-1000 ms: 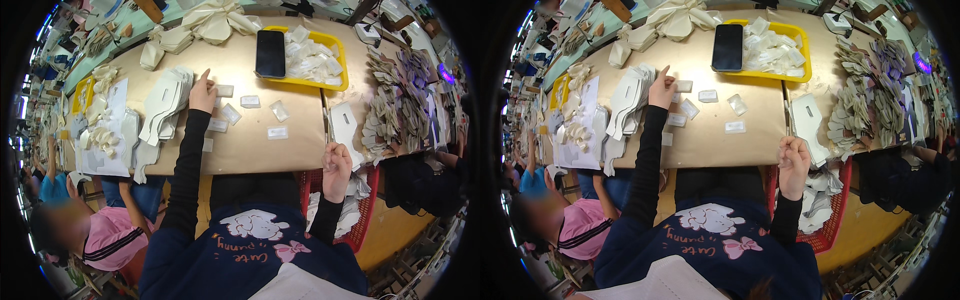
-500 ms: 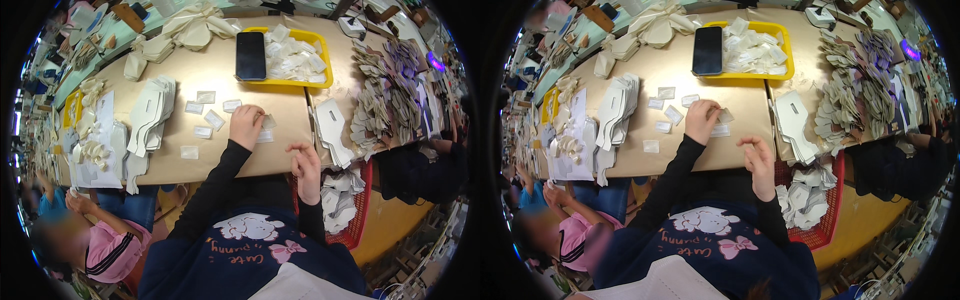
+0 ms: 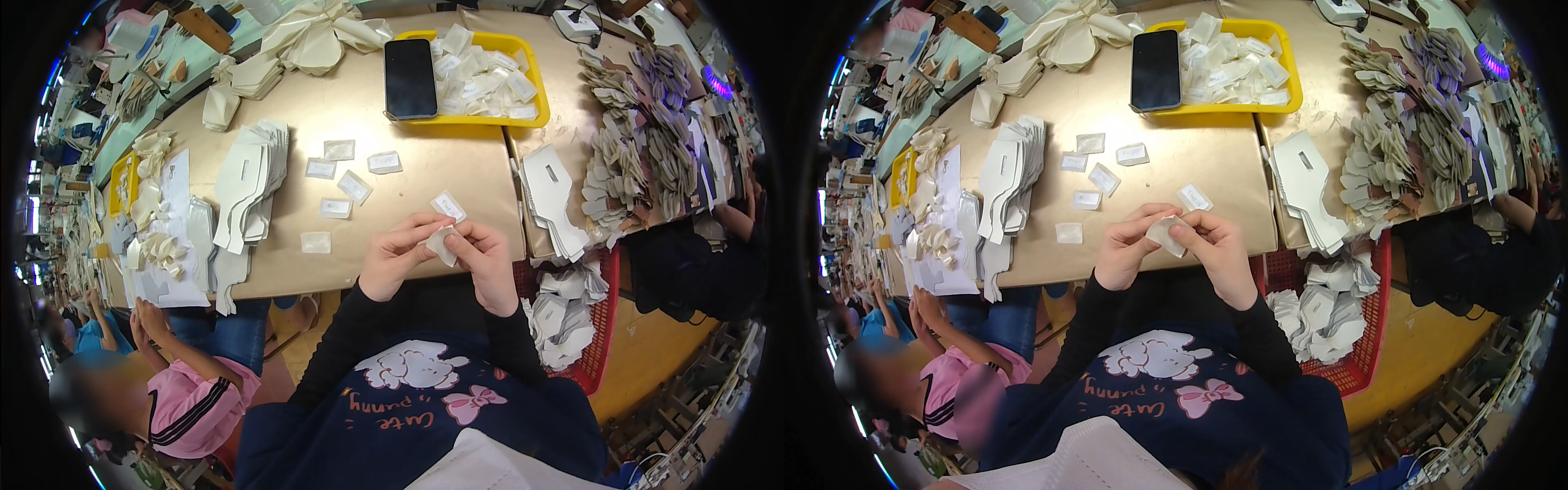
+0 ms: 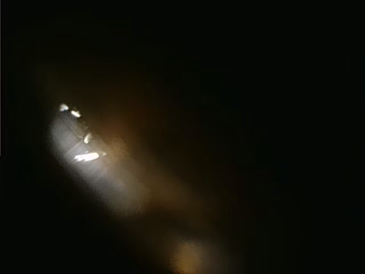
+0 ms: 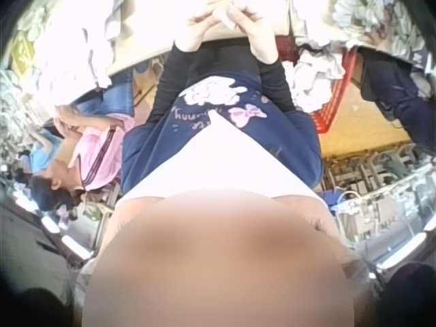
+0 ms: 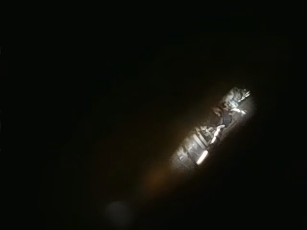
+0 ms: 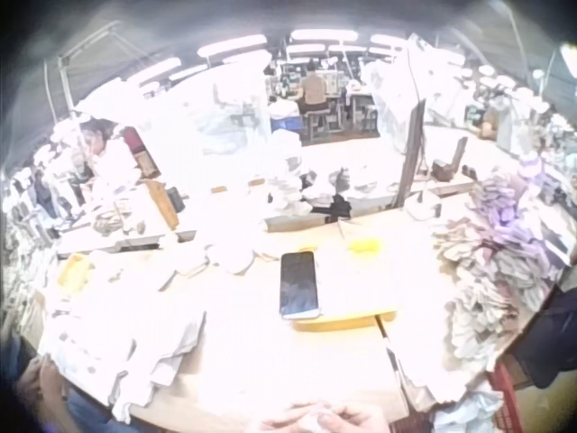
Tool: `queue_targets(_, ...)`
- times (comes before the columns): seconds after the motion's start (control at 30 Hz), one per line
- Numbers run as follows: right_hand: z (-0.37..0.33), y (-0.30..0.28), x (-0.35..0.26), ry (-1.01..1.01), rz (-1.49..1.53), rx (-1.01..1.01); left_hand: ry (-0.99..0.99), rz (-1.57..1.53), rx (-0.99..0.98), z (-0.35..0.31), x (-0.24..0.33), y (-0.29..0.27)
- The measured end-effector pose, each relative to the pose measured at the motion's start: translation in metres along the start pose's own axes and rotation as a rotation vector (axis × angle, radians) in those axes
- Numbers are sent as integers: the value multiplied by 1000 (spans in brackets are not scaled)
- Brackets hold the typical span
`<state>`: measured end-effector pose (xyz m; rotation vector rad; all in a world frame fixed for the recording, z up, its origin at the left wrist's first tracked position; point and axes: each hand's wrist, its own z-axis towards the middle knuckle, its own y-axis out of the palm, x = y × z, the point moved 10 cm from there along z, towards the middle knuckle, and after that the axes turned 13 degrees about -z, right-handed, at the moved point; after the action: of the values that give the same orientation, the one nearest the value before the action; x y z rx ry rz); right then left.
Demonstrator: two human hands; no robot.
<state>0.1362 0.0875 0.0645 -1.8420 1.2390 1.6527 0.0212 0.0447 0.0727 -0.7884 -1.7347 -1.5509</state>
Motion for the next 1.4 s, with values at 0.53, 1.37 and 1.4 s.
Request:
queue_targets(0.53,-15,-4,-28,-221,-461,183,506,992,9,-16,55,26)
queue_targets(1.37,-13,-5,-21,-133,-534,244,562,1070,-17,-21,49,32)
queue_targets(1.4,-12,-6,-18,-125,-511,241,517,1018,-18,-19,45,30)
